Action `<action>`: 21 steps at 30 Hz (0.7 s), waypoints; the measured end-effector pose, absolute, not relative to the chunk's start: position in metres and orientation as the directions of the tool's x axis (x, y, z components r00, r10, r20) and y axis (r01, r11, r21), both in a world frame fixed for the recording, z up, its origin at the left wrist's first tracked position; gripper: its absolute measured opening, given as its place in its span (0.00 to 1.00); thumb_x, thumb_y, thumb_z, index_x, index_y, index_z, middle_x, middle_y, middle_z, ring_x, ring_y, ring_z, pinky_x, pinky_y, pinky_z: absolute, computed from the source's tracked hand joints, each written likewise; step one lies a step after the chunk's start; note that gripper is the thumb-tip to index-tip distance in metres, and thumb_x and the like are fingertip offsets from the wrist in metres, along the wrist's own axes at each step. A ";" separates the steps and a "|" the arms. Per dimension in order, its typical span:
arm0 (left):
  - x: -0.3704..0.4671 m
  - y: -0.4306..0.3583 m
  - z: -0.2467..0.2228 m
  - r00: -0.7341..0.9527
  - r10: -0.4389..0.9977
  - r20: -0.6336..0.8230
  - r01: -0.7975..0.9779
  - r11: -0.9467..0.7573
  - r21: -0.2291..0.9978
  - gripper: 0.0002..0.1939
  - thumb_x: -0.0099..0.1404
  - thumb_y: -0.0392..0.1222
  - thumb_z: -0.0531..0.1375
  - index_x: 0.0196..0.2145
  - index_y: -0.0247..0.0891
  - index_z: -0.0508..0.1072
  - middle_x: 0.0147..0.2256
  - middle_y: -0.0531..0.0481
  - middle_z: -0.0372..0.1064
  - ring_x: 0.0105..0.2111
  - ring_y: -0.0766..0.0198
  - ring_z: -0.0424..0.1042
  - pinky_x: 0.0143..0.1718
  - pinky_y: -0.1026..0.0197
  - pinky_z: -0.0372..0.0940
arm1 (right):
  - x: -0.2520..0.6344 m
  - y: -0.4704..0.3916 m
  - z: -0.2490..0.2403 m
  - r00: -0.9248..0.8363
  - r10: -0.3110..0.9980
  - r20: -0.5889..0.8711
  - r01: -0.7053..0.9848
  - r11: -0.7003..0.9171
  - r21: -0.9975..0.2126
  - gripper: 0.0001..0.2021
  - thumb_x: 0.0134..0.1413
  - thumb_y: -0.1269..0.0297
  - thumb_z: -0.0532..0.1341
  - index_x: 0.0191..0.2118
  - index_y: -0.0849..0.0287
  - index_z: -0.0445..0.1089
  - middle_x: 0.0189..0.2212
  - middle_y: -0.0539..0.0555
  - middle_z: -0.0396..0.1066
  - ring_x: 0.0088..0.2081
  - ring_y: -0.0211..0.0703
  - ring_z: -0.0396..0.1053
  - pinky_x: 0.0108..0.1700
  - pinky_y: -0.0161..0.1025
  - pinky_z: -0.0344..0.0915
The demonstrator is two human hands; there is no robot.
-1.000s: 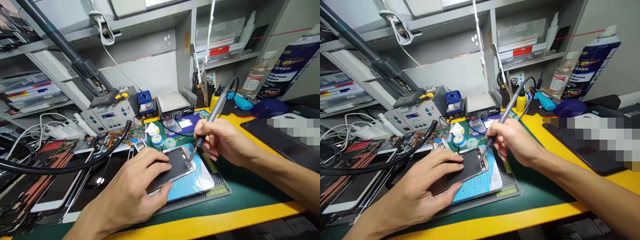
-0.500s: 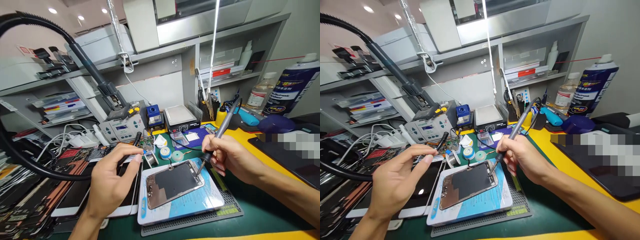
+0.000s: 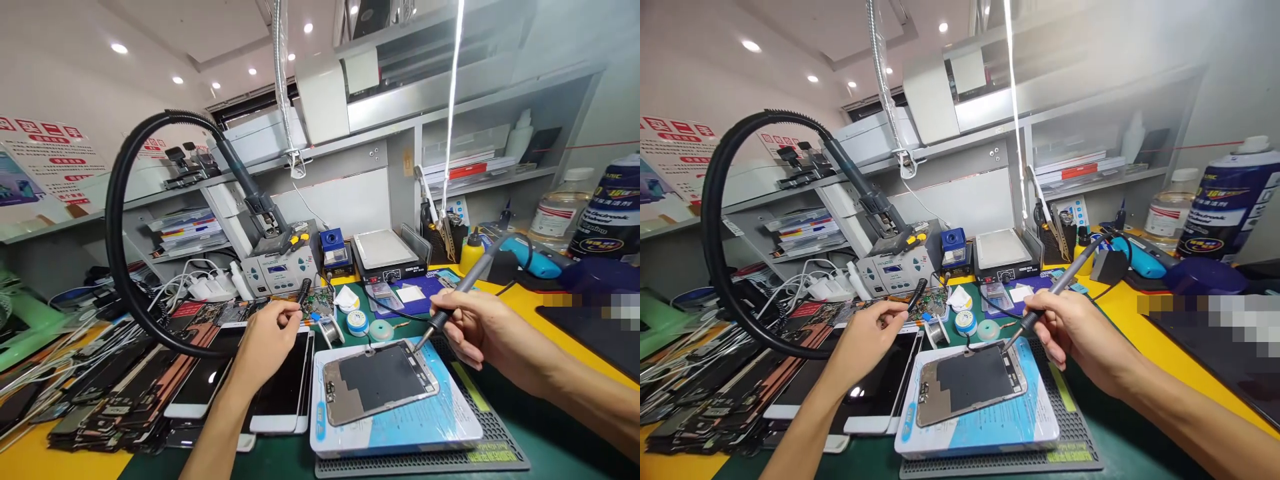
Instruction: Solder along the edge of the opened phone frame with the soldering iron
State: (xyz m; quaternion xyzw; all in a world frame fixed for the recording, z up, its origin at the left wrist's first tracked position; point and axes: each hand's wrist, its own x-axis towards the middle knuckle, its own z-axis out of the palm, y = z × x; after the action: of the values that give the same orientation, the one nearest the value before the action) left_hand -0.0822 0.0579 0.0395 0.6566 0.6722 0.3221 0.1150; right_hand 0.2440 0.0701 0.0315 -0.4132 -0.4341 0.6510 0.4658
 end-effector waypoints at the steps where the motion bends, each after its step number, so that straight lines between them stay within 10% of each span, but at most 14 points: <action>1: -0.081 0.059 0.038 -0.110 0.961 0.253 0.810 -0.061 0.583 0.16 0.70 0.52 0.61 0.44 0.36 0.74 0.37 0.51 0.72 0.37 0.65 0.72 0.48 0.53 0.69 | 0.244 0.070 0.032 -0.225 0.966 -0.128 -0.251 -0.185 -0.950 0.17 0.52 0.54 0.70 0.22 0.57 0.66 0.10 0.44 0.62 0.12 0.31 0.53 0.13 0.29 0.56; 15: -0.069 0.064 0.033 -0.116 0.946 0.304 0.614 -0.172 0.770 0.19 0.70 0.57 0.60 0.40 0.35 0.73 0.38 0.49 0.74 0.39 0.64 0.73 0.46 0.55 0.70 | 0.244 0.072 0.033 -0.206 0.977 -0.059 -0.281 -0.117 -0.953 0.16 0.56 0.55 0.69 0.24 0.59 0.68 0.15 0.48 0.70 0.11 0.30 0.57 0.13 0.28 0.55; 21: -0.034 0.043 0.057 0.077 0.954 0.290 0.503 -0.288 0.814 0.21 0.69 0.61 0.59 0.38 0.38 0.73 0.37 0.50 0.77 0.27 0.71 0.66 0.30 0.65 0.64 | 0.245 0.073 0.039 -0.149 0.989 -0.017 -0.284 -0.059 -0.957 0.13 0.59 0.56 0.69 0.42 0.61 0.75 0.31 0.56 0.82 0.15 0.31 0.65 0.14 0.27 0.59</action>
State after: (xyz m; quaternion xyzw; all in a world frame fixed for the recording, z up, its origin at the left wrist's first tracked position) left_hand -0.0336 0.0435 0.0571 0.6834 0.5331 0.4209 0.2675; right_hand 0.2446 0.0734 0.0388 -0.3941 -0.4473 0.6118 0.5200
